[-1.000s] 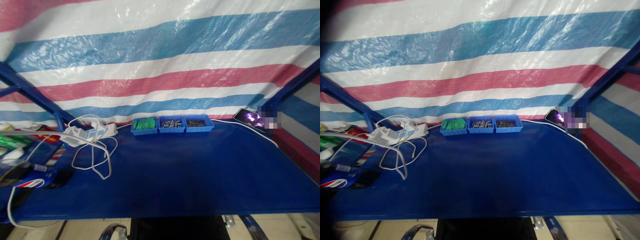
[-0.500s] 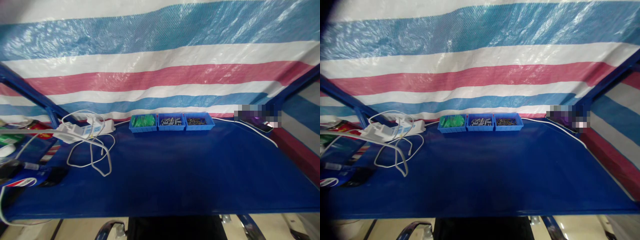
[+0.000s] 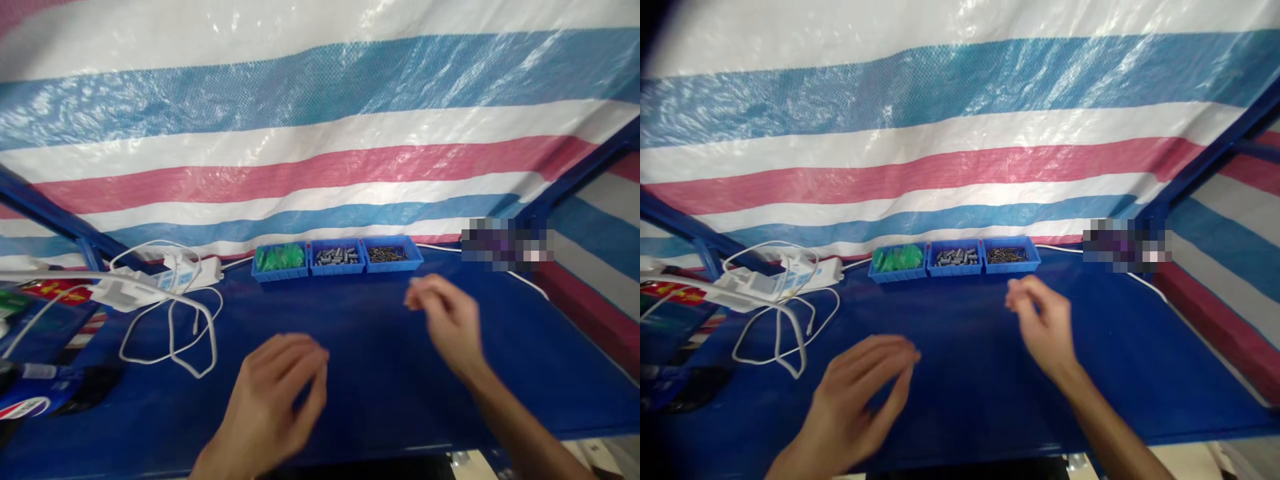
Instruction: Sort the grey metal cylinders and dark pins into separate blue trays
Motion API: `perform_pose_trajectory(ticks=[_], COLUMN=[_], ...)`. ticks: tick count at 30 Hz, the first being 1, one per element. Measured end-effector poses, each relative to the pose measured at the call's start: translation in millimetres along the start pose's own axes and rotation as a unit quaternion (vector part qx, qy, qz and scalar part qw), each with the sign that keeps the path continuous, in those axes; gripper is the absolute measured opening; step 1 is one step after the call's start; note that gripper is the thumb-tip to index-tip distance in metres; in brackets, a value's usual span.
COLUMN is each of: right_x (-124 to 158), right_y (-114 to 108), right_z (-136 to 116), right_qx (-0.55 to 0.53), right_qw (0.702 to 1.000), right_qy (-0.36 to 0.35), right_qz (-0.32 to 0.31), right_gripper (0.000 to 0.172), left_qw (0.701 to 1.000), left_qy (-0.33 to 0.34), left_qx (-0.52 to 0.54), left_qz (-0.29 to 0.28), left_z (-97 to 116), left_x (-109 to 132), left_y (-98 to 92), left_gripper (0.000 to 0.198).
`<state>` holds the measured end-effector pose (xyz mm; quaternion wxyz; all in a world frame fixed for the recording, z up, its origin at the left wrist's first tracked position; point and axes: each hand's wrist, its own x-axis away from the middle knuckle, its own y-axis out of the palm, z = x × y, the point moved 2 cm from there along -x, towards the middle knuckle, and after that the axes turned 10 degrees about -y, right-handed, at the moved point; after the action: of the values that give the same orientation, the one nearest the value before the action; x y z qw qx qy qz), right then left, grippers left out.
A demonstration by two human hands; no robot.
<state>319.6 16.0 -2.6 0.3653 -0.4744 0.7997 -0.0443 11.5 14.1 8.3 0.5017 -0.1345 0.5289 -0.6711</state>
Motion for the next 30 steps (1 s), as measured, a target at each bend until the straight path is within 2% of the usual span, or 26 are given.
perform_pose_trajectory(ticks=[2,4,5,7,11,16,21,25,27,30], right_x=[-12,-23,-27,-32,-26,-23,-22,-16,-16,-19], right_y=[29,56,66,85,102,105,102,98,93,82], right_z=[7,21,28,42,64,78,79,78,79,80], right_qx=[0.031,0.081,0.107,0.159,0.16,0.034,-0.099,-0.145,-0.147,-0.092], right_qw=[0.999,0.996,0.994,0.985,0.984,0.997,0.991,0.983,0.982,0.987], right_qy=[-0.014,-0.024,-0.022,-0.035,-0.014,0.016,0.078,0.1,0.103,0.087], right_qz=[-0.017,-0.023,-0.017,-0.055,-0.082,-0.063,-0.053,-0.045,-0.061,-0.098], right_gripper=[0.034,0.026,0.025,0.03,0.038,0.04,0.037,0.037,0.038,0.036], left_qw=[0.998,0.992,0.989,0.984,0.982,0.982,0.986,0.993,0.993,0.993], left_qy=[-0.01,-0.035,-0.05,-0.082,-0.088,-0.087,-0.062,0.002,0.02,0.03], left_qx=[0.016,0.009,-0.008,-0.04,-0.026,0.037,0.029,0.014,0.019,0.021], left_qz=[0.053,0.122,0.137,0.152,0.162,0.164,0.15,0.118,0.118,0.11], left_z=[-11,-24,-31,-45,-67,-77,-70,-61,-59,-59], left_x=[-56,-100,-116,-134,-136,-126,-118,-120,-122,-124], left_y=[31.5,62.6,76.4,97.1,111.8,108.7,110.8,119.4,121.9,122.3], left_gripper=[0.021,0.025,0.025,0.027,0.03,0.025,0.037,0.03,0.028,0.025])
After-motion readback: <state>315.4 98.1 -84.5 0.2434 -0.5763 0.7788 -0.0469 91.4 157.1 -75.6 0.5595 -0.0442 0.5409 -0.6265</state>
